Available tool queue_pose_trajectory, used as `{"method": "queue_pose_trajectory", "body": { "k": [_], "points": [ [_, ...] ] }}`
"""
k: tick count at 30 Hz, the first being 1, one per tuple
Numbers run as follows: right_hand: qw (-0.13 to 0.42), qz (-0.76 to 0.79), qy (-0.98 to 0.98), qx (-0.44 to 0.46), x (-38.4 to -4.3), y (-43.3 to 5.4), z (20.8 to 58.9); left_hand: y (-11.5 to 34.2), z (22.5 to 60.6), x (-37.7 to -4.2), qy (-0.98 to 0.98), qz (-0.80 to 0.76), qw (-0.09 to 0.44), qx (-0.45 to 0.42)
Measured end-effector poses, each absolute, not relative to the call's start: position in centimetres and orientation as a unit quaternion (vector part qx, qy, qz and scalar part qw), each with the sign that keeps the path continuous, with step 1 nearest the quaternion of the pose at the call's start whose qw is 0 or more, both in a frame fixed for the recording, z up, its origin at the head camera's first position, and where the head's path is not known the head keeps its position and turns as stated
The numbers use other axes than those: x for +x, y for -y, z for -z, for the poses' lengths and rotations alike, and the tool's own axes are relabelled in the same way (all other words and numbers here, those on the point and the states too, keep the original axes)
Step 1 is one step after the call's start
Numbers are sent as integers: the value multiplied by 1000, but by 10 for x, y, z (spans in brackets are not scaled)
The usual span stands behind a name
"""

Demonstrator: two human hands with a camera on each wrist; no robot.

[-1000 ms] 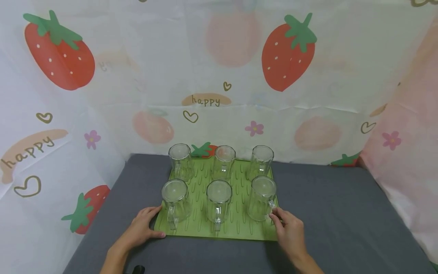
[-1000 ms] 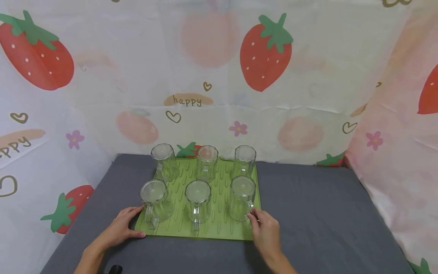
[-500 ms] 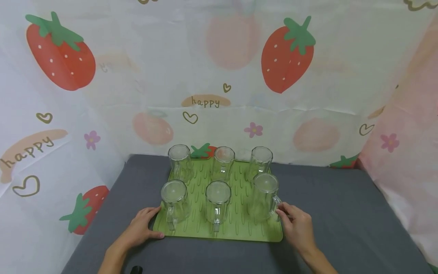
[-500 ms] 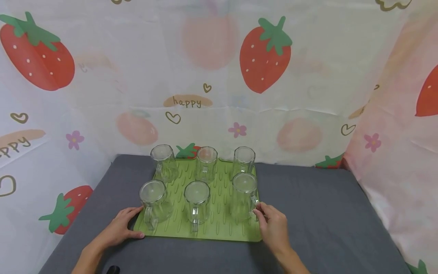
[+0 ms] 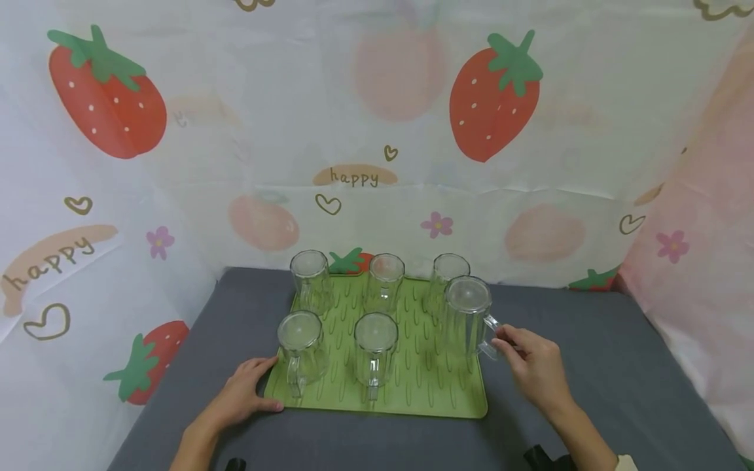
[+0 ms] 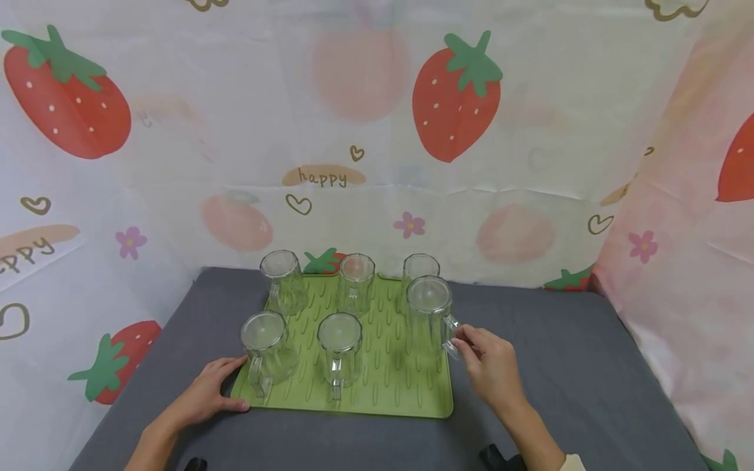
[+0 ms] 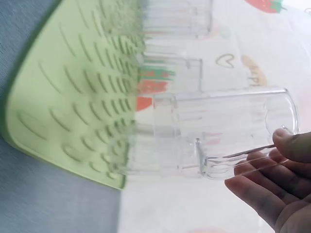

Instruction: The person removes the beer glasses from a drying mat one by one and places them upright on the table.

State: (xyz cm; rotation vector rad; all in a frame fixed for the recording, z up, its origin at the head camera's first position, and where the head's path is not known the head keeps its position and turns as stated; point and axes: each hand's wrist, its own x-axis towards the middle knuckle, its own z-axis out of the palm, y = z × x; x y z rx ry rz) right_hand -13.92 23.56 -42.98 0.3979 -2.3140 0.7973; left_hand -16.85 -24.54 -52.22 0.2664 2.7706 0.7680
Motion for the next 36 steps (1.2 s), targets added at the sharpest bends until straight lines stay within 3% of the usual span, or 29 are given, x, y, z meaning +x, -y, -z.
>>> {"method": "queue_pose_trajectory", "body": {
  "k": [13, 36],
  "points": [
    [375, -245, 864, 228, -151, -245, 394, 247, 522, -167, -949, -272, 135, 88],
    [415, -179, 840, 299, -166, -251, 361, 248, 520, -168, -948, -272, 125, 105]
  ]
}}
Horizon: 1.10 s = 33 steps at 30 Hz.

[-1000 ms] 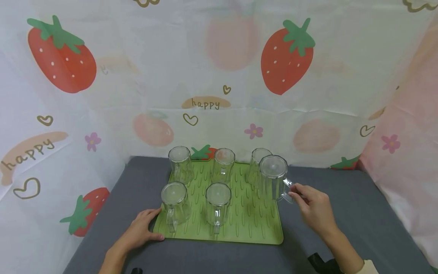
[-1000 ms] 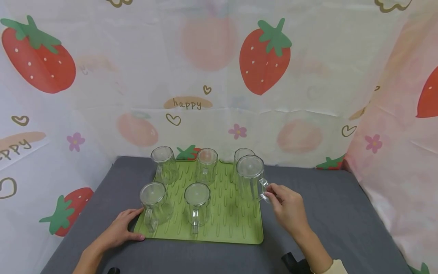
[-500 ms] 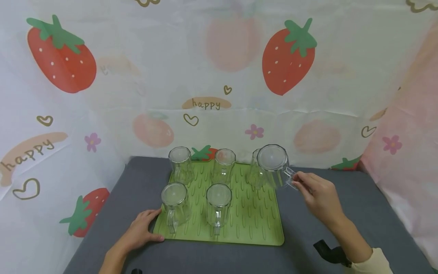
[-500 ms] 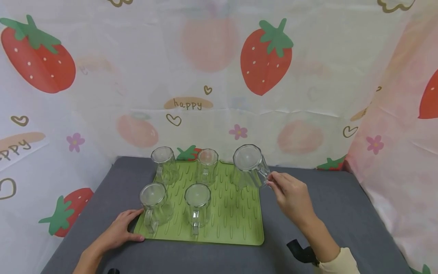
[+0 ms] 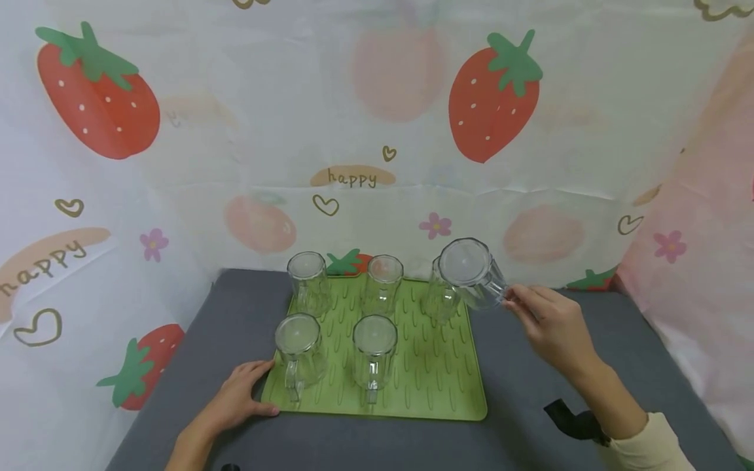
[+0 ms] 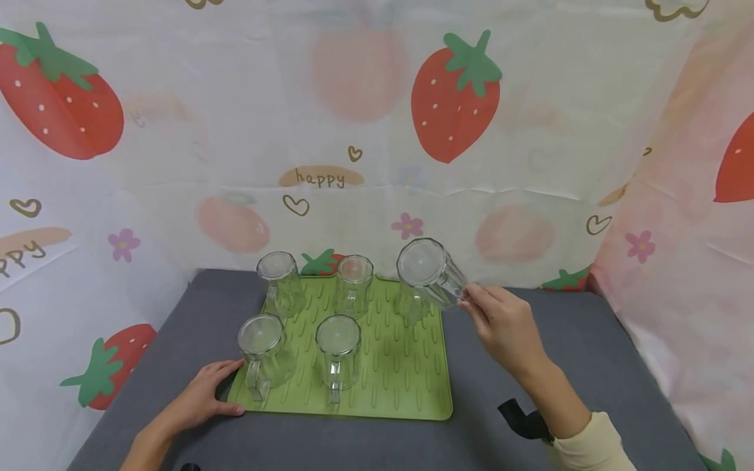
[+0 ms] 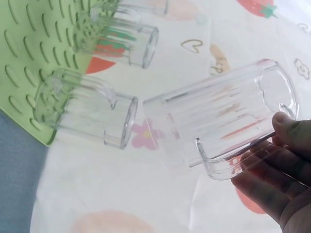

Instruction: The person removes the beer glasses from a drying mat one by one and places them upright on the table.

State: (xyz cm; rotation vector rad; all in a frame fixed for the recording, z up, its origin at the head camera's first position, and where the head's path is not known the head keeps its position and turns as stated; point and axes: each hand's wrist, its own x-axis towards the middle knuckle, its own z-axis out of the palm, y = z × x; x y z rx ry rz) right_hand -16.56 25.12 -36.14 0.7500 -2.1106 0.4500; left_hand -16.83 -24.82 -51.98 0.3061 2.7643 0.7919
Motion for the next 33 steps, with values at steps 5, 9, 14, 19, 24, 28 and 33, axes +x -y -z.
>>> {"method": "queue_pose_trajectory", "body": {
  "k": [5, 9, 14, 19, 24, 28, 33],
  "points": [
    [422, -179, 834, 306, -168, -253, 358, 248, 520, -167, -947, -278, 118, 107],
    [436, -186, 822, 316, -171, -253, 357, 249, 519, -167, -946, -281, 116, 108],
    [447, -184, 813, 324, -172, -252, 356, 250, 518, -165, -948, -279, 116, 103],
    [458, -176, 807, 329, -173, -251, 355, 251, 518, -163, -950, -275, 113, 93],
    [469, -162, 803, 329, -173, -249, 352, 251, 520, -164, -951, -276, 111, 89],
    [476, -149, 799, 336, -173, -247, 350, 250, 522, -164, -950, -277, 109, 92],
    [475, -125, 798, 348, -173, -246, 348, 249, 523, -162, -950, -279, 106, 96]
  ]
}}
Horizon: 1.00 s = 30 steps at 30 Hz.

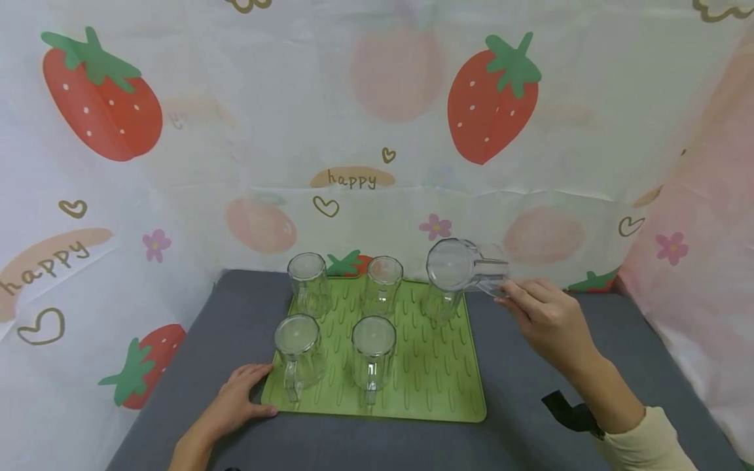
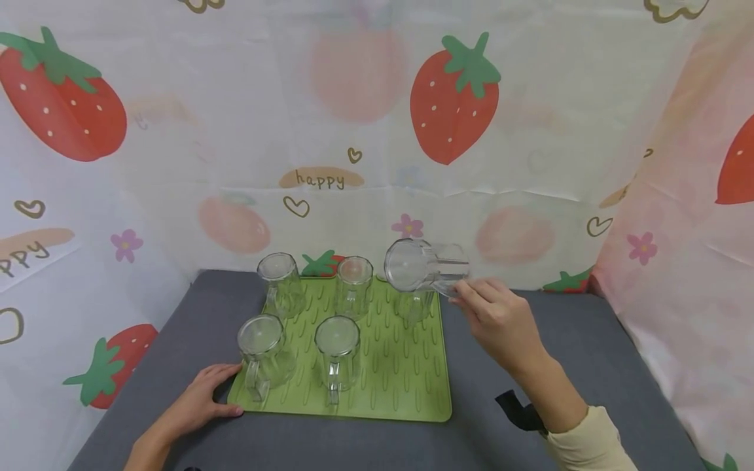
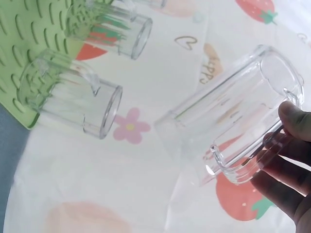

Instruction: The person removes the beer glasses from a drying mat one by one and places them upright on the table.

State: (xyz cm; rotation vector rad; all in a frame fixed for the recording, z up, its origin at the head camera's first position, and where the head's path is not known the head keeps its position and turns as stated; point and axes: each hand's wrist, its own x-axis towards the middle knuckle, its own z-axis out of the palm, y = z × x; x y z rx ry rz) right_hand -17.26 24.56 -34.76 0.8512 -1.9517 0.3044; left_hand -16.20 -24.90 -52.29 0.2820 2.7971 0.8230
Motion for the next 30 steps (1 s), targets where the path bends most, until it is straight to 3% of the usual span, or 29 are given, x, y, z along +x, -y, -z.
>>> {"method": "queue_pose_trajectory", "body": {
  "k": [18, 30],
  "points": [
    [497, -109, 768, 388, -175, -238, 341, 263, 513, -165, -927, -346, 109, 92],
    [505, -94, 758, 401, -175, -231, 336, 277, 440, -188, -905, -402, 50, 132]
  ]
}}
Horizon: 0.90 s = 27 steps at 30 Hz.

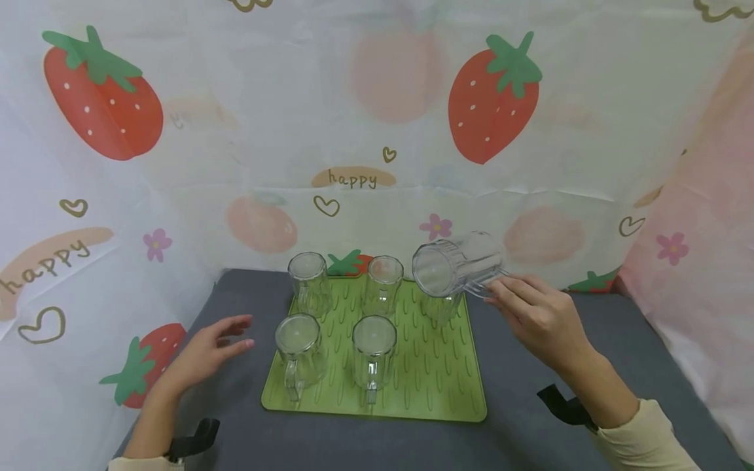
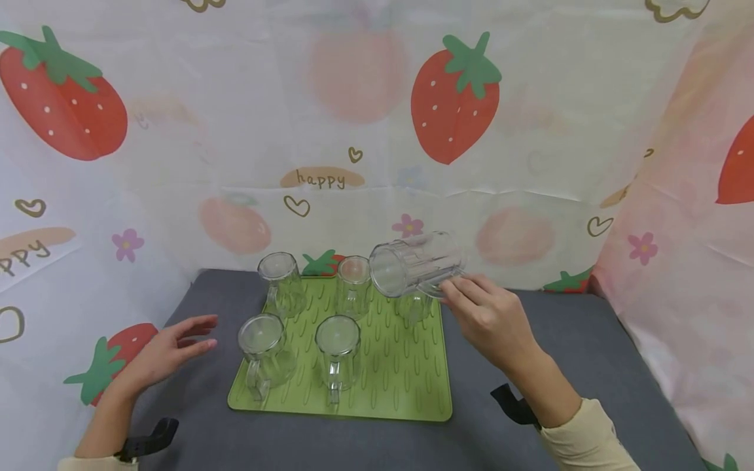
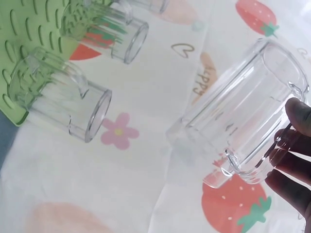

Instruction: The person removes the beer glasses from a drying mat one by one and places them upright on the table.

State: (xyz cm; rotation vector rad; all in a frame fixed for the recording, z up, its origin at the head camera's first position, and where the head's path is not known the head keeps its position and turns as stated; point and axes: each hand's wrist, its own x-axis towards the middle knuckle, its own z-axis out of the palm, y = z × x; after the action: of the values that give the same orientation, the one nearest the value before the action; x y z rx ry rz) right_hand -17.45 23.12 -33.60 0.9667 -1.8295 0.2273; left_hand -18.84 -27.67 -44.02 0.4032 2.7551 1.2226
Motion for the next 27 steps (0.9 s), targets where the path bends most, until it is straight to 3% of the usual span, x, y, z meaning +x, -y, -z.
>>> {"method": "queue_pose_trajectory", "body": {
  "k": [16, 27],
  "points": [
    [523, -64, 732, 431, -179, -221, 335, 200, 343, -250, -882, -418, 1, 219],
    [537, -53, 716, 442, -179, -217, 338, 138, 311, -262, -831, -516, 48, 203]
  ]
}}
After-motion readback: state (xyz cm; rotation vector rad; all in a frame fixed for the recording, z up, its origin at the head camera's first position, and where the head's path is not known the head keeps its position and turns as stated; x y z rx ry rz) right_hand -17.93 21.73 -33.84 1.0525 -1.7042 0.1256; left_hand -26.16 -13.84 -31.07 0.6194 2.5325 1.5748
